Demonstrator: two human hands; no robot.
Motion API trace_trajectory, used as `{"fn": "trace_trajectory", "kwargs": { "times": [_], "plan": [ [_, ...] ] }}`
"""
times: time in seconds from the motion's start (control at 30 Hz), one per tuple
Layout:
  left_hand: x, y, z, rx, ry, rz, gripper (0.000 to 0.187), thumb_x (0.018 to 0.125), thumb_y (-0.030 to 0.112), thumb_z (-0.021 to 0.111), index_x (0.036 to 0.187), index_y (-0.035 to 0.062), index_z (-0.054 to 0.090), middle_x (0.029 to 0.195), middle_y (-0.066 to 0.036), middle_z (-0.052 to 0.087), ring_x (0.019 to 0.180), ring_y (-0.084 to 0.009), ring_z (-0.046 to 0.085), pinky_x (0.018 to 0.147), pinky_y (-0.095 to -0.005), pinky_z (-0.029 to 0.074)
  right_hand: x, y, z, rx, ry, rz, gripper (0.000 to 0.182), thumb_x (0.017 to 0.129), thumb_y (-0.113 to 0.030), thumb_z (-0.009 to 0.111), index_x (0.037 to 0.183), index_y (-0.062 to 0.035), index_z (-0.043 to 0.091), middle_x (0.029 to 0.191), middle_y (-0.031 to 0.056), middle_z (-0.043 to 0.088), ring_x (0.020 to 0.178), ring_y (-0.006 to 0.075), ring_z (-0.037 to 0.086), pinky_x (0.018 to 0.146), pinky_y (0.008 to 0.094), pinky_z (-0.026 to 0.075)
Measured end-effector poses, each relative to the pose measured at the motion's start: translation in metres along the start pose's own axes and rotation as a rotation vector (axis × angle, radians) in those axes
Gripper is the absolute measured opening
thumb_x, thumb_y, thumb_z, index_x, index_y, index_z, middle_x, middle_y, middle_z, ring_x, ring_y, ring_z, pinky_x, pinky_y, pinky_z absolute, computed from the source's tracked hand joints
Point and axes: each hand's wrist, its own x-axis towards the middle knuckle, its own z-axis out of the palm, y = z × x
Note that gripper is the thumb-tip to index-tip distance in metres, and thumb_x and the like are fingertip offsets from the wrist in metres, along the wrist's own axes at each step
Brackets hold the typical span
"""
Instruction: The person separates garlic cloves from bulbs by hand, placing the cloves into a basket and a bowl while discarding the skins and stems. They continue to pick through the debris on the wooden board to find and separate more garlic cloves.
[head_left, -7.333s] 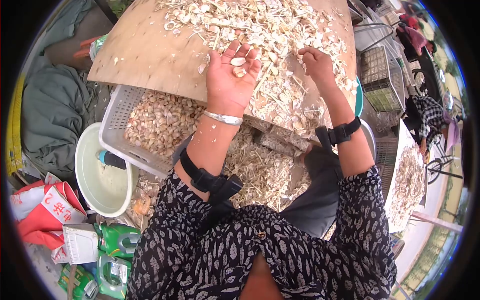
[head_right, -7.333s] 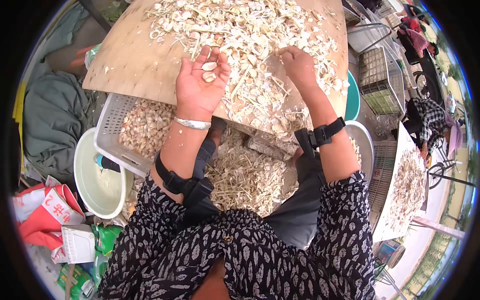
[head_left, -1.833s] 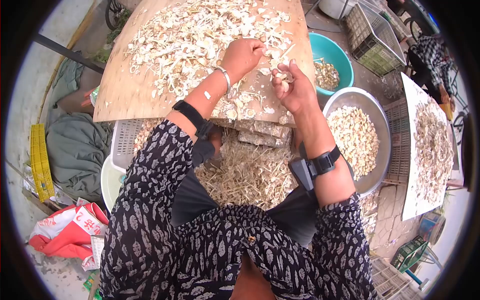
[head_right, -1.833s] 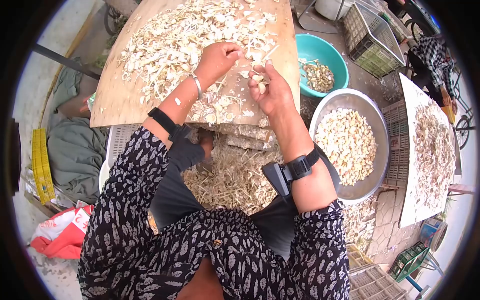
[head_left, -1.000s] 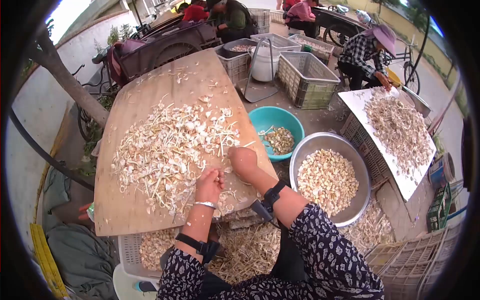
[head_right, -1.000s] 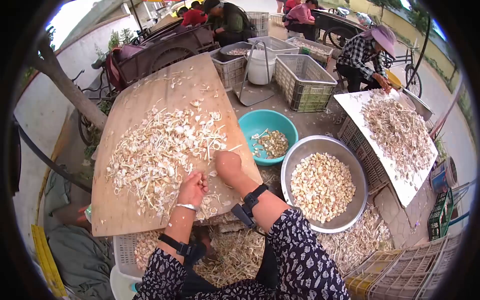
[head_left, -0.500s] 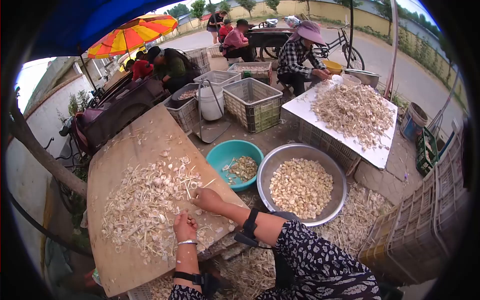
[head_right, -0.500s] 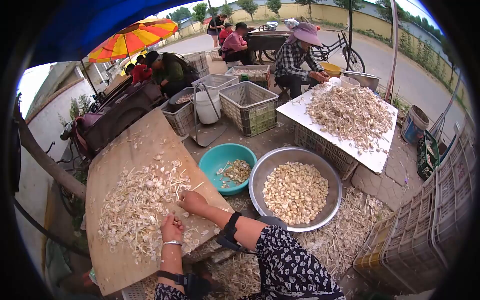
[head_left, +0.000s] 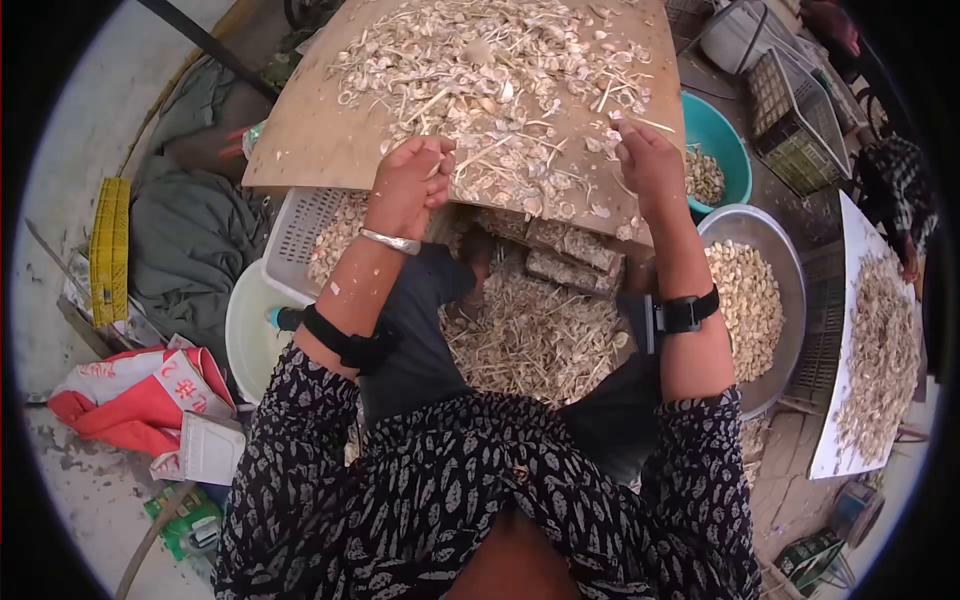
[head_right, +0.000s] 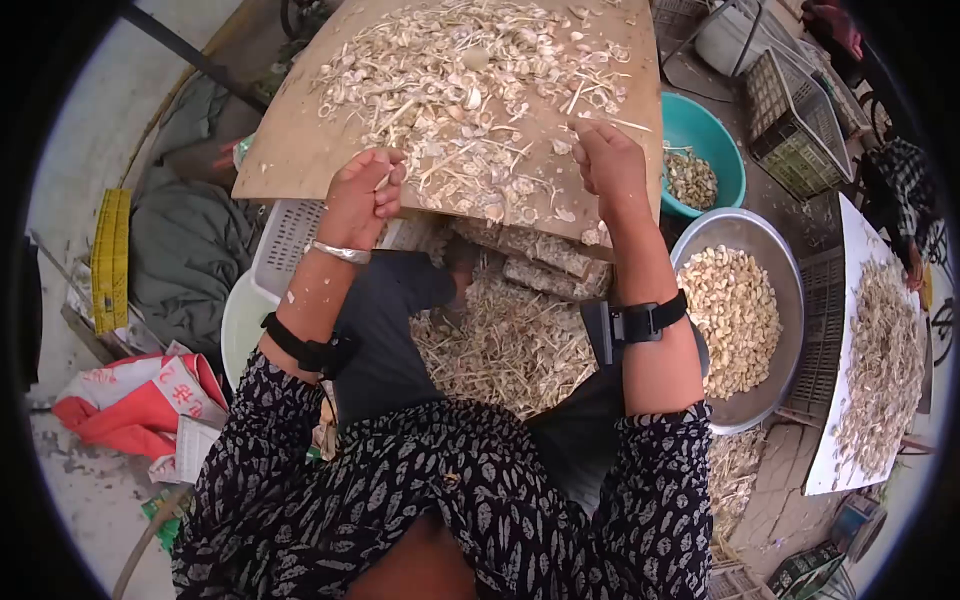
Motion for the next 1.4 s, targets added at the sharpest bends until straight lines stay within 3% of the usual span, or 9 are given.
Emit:
{"fn": "trace_trajectory", "kwargs": {
  "times": [0.2, 0.23, 0.47, 0.73, 0.8, 0.87, 1.0, 1.1, 1.4],
  "plan": [
    [0.004, 0.031, -0.179, 1.101, 0.32, 0.436, 0.016, 0.089, 0.014, 0.056, 0.097, 0.0018, 0.064, 0.091, -0.007, 0.064, 0.071, -0.0137, 0.059, 0.063, -0.0261, 0.047, 0.032, 0.012, -0.015, 0.483, -0.027, 0.13, 0.026, 0.094, -0.015, 0.05, 0.112, 0.0023, 0.054, 0.081, 0.0036, 0.054, 0.055, 0.0059, 0.042, 0.037, 0.0177, 0.026],
    [0.009, 0.038, -0.167, 1.583, 0.247, 0.706, 0.015, 0.087, 0.014, 0.059, 0.094, 0.0037, 0.067, 0.095, -0.007, 0.065, 0.077, -0.0167, 0.062, 0.07, -0.0276, 0.049, 0.033, 0.011, -0.007, 0.466, -0.04, 0.169, 0.026, 0.093, -0.014, 0.05, 0.112, 0.0033, 0.053, 0.082, 0.0047, 0.054, 0.057, 0.0068, 0.043, 0.038, 0.0174, 0.027],
    [0.161, -0.025, -0.018, 1.636, -0.222, 0.986, 0.015, 0.085, 0.012, 0.056, 0.098, 0.0085, 0.065, 0.093, -0.009, 0.061, 0.085, -0.0298, 0.059, 0.072, -0.0363, 0.05, 0.052, 0.023, 0.02, 0.439, -0.076, 0.246, 0.025, 0.093, -0.011, 0.049, 0.112, 0.003, 0.054, 0.082, 0.0041, 0.053, 0.058, 0.008, 0.042, 0.041, 0.017, 0.029],
    [0.17, -0.022, -0.013, 1.48, -0.161, 0.996, 0.014, 0.086, 0.013, 0.055, 0.095, 0.0053, 0.063, 0.089, -0.009, 0.061, 0.076, -0.0246, 0.06, 0.067, -0.0317, 0.05, 0.057, 0.019, 0.022, 0.443, 0.024, 0.258, 0.023, 0.094, -0.011, 0.047, 0.113, 0.0005, 0.054, 0.074, 0.0007, 0.049, 0.056, 0.0073, 0.037, 0.043, 0.0189, 0.028],
    [0.151, -0.012, -0.008, 0.556, 0.04, 0.183, 0.015, 0.088, 0.012, 0.053, 0.095, 0.0021, 0.061, 0.079, -0.006, 0.06, 0.065, -0.015, 0.058, 0.058, -0.0245, 0.048, 0.056, 0.02, 0.023, 0.464, 0.001, 0.252, 0.023, 0.094, -0.012, 0.047, 0.112, 0.0001, 0.054, 0.073, 0.0001, 0.049, 0.056, 0.0071, 0.036, 0.043, 0.0191, 0.028],
    [0.142, -0.01, 0.0, 0.454, 0.104, 0.163, 0.017, 0.089, 0.013, 0.051, 0.097, 0.0011, 0.059, 0.071, -0.002, 0.057, 0.06, -0.0083, 0.054, 0.056, -0.0208, 0.045, 0.055, 0.021, 0.023, 0.484, -0.021, 0.249, 0.023, 0.094, -0.012, 0.047, 0.112, -0.0002, 0.054, 0.071, -0.0004, 0.048, 0.055, 0.007, 0.035, 0.043, 0.0193, 0.027],
    [0.187, -0.011, 0.015, 0.554, -0.015, 0.15, 0.022, 0.086, 0.018, 0.057, 0.1, 0.0023, 0.059, 0.07, -0.004, 0.059, 0.06, -0.0116, 0.056, 0.056, -0.023, 0.046, 0.047, 0.019, 0.022, 0.493, 0.024, 0.26, 0.023, 0.094, -0.013, 0.046, 0.111, 0.0003, 0.055, 0.07, -0.0008, 0.048, 0.054, 0.0068, 0.034, 0.043, 0.0194, 0.027],
    [0.216, -0.014, 0.028, 1.785, -0.084, 0.614, 0.03, 0.082, 0.027, 0.063, 0.108, 0.0117, 0.061, 0.091, -0.012, 0.066, 0.083, -0.0277, 0.063, 0.074, -0.0391, 0.049, 0.046, 0.016, 0.015, 0.479, 0.042, 0.243, 0.023, 0.094, -0.012, 0.046, 0.11, 0.0005, 0.055, 0.07, -0.0008, 0.048, 0.054, 0.0067, 0.034, 0.043, 0.0194, 0.027],
    [0.225, -0.017, 0.03, 2.026, -0.335, 0.535, 0.03, 0.08, 0.024, 0.066, 0.106, 0.0122, 0.057, 0.099, -0.013, 0.062, 0.094, -0.0319, 0.059, 0.078, -0.0423, 0.047, 0.049, 0.008, 0.016, 0.451, 0.017, 0.206, 0.021, 0.093, -0.01, 0.046, 0.108, 0.0009, 0.056, 0.07, -0.0003, 0.048, 0.055, 0.0065, 0.034, 0.043, 0.0193, 0.027]
  ]
}}
